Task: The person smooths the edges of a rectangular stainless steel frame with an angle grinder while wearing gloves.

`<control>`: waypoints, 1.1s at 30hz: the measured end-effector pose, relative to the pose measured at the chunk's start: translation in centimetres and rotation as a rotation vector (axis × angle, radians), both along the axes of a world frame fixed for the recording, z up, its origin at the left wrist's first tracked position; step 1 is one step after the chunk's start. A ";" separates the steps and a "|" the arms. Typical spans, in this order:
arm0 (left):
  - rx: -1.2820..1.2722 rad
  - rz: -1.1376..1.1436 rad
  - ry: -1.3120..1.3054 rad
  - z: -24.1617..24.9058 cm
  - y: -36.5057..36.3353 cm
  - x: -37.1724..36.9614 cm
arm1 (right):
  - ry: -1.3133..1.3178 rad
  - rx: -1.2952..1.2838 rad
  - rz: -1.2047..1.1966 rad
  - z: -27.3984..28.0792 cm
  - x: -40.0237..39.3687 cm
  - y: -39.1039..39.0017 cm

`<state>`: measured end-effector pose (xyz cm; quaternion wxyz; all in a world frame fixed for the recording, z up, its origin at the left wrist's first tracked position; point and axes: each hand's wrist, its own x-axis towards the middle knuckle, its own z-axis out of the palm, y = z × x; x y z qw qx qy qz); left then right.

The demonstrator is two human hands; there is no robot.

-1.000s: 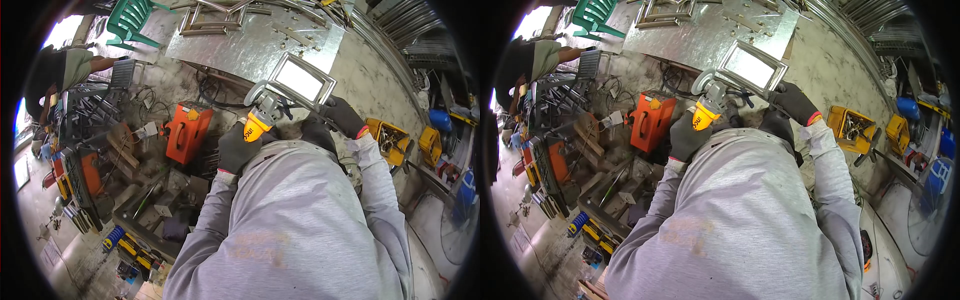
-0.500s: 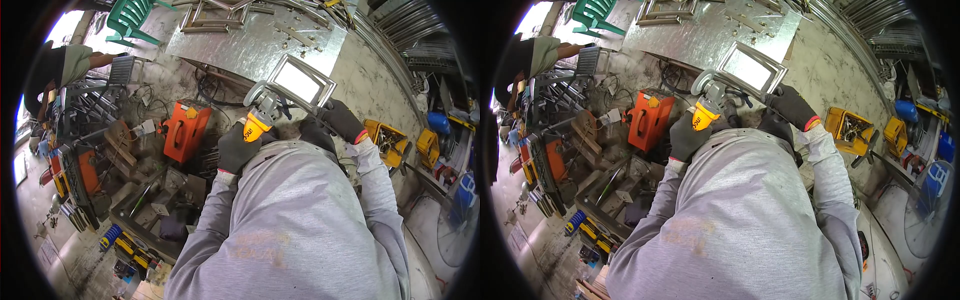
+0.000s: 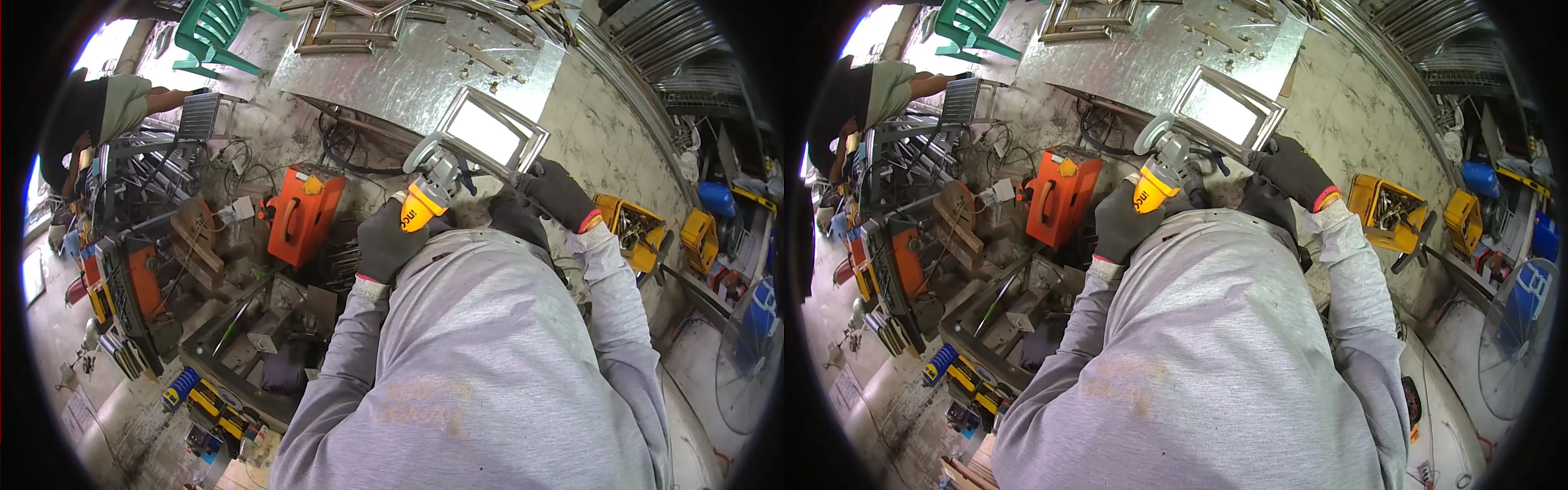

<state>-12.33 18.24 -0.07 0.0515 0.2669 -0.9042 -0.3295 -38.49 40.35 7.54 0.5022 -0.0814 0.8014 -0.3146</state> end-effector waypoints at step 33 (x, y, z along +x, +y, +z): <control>-0.005 -0.010 0.017 2.3 -0.3 -0.6 | 0.518 0.047 0.204 -0.1 0.7 0.1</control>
